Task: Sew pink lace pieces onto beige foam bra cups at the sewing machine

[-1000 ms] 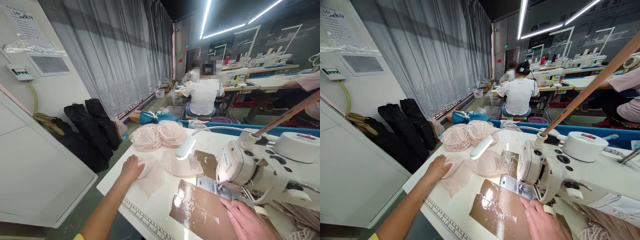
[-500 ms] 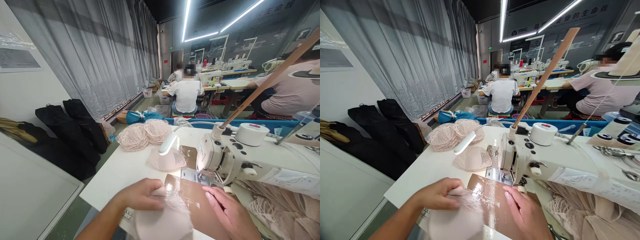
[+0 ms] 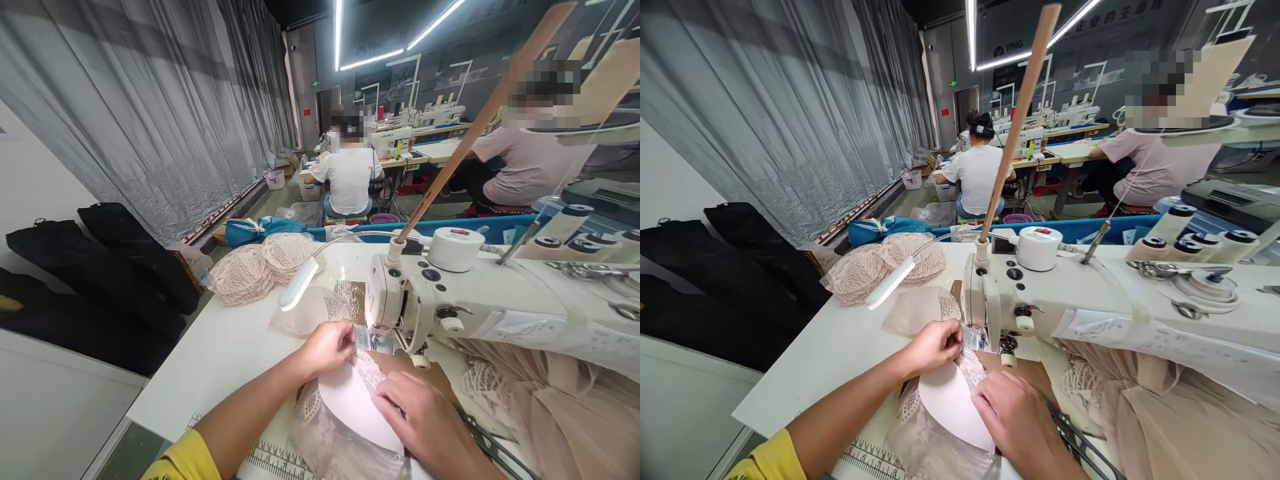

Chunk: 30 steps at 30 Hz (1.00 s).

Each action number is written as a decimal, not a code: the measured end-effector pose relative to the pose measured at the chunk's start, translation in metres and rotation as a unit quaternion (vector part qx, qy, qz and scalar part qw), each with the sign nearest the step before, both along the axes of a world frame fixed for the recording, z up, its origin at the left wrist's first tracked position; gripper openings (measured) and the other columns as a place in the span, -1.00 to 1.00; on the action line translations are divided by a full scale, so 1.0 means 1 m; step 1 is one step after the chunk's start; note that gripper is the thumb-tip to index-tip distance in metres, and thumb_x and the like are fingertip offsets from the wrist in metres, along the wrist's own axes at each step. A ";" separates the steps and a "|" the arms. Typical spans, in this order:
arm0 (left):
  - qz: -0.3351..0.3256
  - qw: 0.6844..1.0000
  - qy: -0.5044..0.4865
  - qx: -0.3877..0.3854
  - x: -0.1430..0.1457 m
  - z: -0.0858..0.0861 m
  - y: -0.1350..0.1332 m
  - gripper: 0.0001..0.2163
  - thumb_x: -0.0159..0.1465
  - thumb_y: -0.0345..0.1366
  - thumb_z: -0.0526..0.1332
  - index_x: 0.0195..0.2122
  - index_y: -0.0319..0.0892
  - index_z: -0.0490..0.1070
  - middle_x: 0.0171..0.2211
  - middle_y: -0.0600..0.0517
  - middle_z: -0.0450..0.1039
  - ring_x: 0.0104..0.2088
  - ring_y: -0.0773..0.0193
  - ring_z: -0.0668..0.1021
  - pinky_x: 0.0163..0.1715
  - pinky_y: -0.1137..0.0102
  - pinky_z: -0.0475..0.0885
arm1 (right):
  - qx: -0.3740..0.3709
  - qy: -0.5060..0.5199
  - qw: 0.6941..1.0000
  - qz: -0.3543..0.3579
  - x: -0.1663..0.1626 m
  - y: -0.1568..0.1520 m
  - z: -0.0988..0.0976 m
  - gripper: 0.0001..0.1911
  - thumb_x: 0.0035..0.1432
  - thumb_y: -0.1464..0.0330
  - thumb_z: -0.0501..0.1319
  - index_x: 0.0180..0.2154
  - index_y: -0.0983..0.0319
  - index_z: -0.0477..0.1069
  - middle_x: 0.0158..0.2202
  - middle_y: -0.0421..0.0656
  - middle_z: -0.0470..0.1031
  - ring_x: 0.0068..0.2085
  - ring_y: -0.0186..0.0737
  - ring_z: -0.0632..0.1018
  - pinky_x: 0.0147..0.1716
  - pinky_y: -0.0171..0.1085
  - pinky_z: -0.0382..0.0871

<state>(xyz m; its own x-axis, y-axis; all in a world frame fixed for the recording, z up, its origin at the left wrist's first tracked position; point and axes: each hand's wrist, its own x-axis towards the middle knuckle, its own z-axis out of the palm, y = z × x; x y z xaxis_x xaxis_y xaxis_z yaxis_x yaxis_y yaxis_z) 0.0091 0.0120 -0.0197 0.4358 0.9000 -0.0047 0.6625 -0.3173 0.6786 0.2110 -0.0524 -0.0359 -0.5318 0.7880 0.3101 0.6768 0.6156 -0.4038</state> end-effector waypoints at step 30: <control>-0.183 0.952 0.162 0.187 -0.003 0.006 -0.019 -0.54 0.31 -0.21 0.04 0.17 -0.38 0.26 0.17 -0.22 0.30 0.16 0.01 0.35 0.18 0.18 0.27 | 0.119 -0.091 0.983 -0.103 -0.004 0.012 -0.013 -0.66 0.17 0.44 0.06 -0.05 0.25 0.46 -0.28 -0.13 0.57 -0.41 -0.19 0.55 -0.49 -0.23 0.34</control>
<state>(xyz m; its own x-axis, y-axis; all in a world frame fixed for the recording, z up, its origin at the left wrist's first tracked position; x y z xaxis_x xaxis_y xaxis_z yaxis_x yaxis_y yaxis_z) 0.0066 -0.0066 -0.0135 0.7500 0.6541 0.0981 0.6173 -0.7455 0.2516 0.2068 -0.0409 -0.0485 -0.4324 0.8020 0.4122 0.8449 0.5200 -0.1255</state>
